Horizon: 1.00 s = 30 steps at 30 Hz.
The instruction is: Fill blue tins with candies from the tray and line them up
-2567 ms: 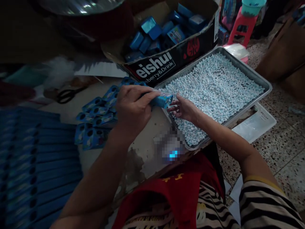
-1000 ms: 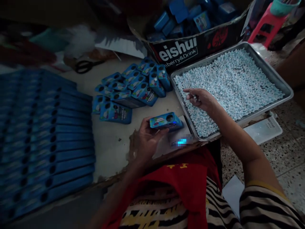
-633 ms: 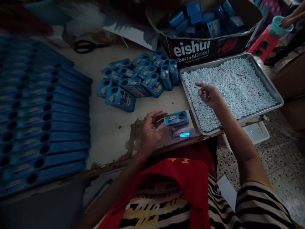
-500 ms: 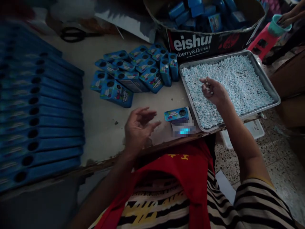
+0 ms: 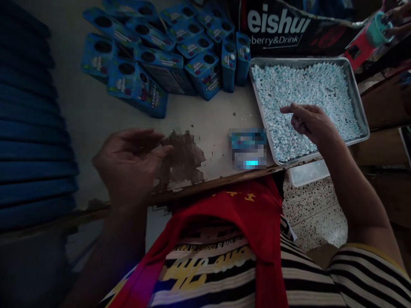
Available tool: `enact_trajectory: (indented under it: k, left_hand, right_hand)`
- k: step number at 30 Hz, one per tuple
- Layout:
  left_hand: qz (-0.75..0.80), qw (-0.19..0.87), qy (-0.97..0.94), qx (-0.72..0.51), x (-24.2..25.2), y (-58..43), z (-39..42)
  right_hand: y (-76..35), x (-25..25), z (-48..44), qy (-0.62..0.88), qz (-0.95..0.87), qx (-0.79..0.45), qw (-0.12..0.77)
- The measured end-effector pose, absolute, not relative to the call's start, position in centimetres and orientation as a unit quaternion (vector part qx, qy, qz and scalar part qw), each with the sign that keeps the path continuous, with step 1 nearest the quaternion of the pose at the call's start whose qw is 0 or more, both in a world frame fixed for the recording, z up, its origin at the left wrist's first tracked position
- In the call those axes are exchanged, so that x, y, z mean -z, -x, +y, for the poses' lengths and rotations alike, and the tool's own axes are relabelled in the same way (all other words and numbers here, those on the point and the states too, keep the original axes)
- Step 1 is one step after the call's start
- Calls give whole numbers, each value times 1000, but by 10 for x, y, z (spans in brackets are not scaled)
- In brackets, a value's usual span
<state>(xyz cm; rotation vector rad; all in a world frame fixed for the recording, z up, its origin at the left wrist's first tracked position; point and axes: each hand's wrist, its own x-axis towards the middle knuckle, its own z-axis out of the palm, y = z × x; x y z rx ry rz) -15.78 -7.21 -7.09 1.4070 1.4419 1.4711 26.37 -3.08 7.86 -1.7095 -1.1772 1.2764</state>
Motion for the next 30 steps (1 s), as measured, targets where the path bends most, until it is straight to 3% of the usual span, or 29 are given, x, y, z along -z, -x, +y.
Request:
enact_trajectory:
  k: [7,20,25,28,30]
  left_hand:
    - [535,315,-580,-528,70,138,-78]
    - [504,326,-633,-489,58,111,-80]
    - [409,181,-793,-413,15,58,-70]
    - [373,151,-877,-263,-9,15,-62]
    - [374,161,-897,-170,-20,0,-56]
  right_hand:
    - [-217,-109,-48,626,-553,-449,317]
    - [-214,-104,-66,619,-562,-438,330]
    - [-259,-88,-50,638,-680,-258,251]
    - [-270,-71,-21,625,-756,-94,170]
    - [-257,-62,1,599,-776,-87,177]
